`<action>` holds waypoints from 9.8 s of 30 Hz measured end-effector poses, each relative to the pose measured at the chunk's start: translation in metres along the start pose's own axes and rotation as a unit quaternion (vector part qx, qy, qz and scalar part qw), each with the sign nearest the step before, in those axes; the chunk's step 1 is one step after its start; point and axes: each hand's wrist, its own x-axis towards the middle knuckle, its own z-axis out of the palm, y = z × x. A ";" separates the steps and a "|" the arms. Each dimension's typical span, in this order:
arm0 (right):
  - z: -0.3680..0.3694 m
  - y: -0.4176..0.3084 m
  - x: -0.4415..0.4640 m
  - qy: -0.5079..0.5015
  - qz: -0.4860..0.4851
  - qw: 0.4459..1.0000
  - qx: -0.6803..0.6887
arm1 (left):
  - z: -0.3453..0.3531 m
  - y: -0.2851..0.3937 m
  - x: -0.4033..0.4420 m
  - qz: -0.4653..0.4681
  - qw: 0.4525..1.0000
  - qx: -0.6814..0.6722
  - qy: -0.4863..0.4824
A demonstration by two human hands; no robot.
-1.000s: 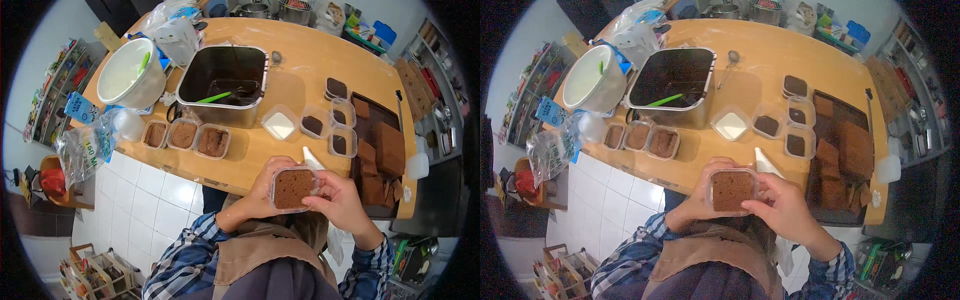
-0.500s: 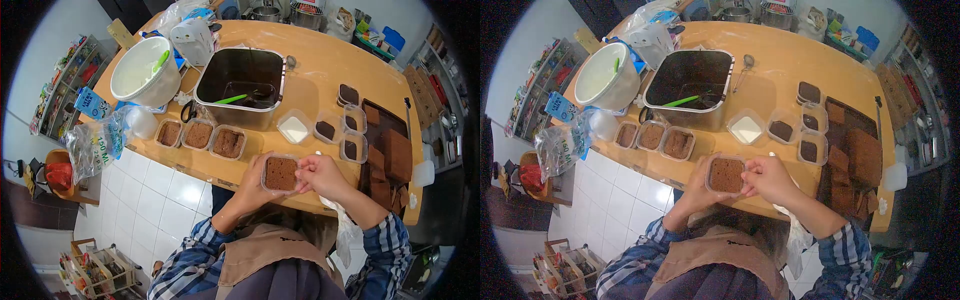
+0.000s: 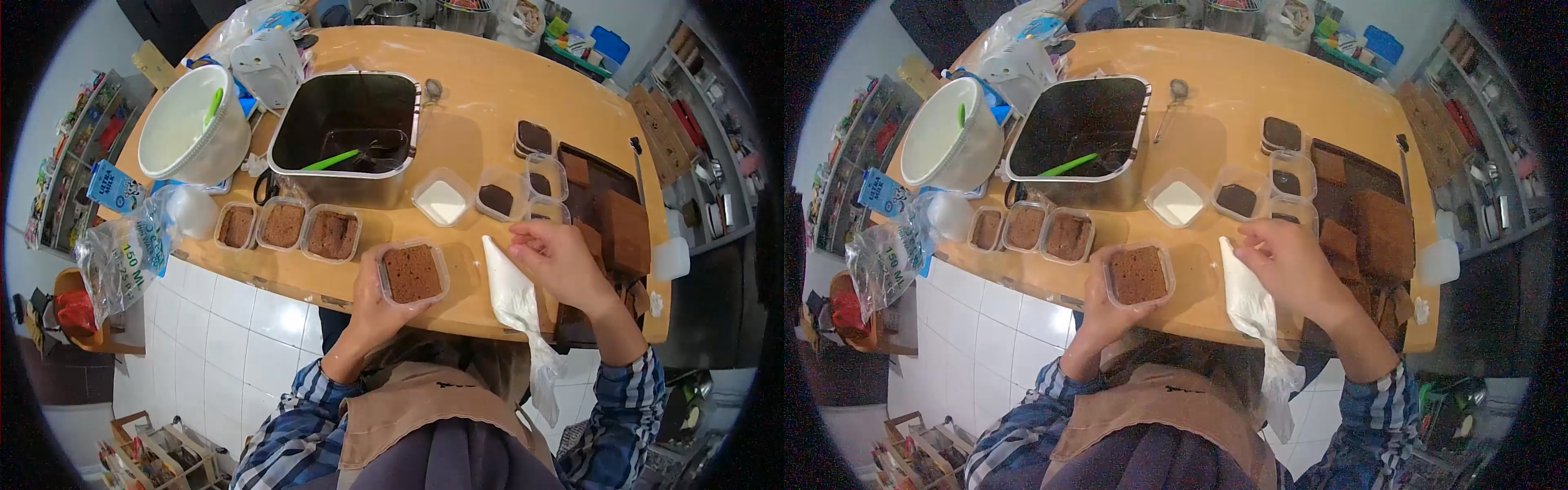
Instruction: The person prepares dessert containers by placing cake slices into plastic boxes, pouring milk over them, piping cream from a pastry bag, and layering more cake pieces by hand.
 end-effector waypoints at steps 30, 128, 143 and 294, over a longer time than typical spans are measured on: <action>0.052 0.005 0.092 0.023 0.006 0.979 -0.202 | -0.002 -0.011 -0.005 0.072 0.995 -0.003 0.064; -0.009 -0.024 -0.043 0.293 -0.180 0.938 0.032 | 0.013 0.056 -0.001 0.126 0.978 -0.050 -0.157; -0.004 -0.024 -0.046 0.286 -0.166 0.941 0.074 | 0.011 0.051 -0.001 0.120 0.979 -0.021 -0.163; 0.065 0.019 0.028 -0.058 0.106 0.969 0.217 | -0.004 0.003 -0.005 0.170 0.973 0.124 0.100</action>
